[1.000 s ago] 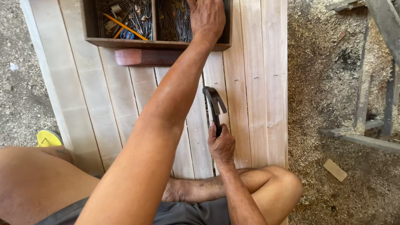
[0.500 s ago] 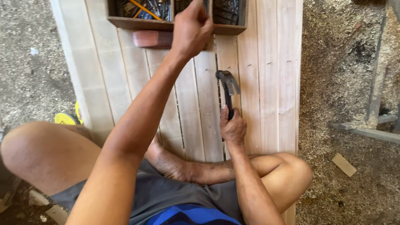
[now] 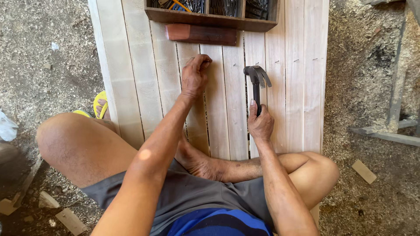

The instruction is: The person sits cross-legged on a slatted wooden work surface and hammers nails into the slats. They take nails from a compartmentalized box, hold a small wooden block in one hand, and drive nails with a claw hammer, repositioning along the boards.

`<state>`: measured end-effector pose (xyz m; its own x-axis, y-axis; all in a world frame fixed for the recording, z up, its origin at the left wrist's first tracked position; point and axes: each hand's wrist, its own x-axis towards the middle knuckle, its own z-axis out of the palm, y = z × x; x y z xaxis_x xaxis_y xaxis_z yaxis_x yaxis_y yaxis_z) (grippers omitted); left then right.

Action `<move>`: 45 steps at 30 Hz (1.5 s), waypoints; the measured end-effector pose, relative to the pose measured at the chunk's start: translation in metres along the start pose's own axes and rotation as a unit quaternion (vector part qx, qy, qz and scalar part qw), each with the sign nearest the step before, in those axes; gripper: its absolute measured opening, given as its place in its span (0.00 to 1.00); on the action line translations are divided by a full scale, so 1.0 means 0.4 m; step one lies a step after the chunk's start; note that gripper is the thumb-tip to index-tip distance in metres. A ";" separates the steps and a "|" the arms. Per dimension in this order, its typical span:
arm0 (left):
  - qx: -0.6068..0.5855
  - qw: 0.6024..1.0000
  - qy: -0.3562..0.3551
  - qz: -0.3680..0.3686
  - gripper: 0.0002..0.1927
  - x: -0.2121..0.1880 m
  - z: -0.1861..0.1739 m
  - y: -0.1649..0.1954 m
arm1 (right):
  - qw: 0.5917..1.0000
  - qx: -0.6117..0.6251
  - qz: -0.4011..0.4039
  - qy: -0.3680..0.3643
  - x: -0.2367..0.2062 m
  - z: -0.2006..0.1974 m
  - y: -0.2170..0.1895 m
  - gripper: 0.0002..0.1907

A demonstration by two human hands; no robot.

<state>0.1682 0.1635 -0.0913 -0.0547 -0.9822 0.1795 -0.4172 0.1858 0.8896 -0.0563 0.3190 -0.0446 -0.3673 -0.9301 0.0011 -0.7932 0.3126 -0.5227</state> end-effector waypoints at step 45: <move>0.055 0.989 0.066 0.122 0.10 0.125 0.006 0.126 | 0.996 0.037 -0.077 -0.010 -0.022 0.078 -0.155 0.21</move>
<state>0.1424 0.1239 -0.0384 -0.0508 -0.8948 0.4435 -0.5027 0.4066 0.7629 0.0114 0.3018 -0.0388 -0.2326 -0.9701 0.0692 -0.8011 0.1507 -0.5793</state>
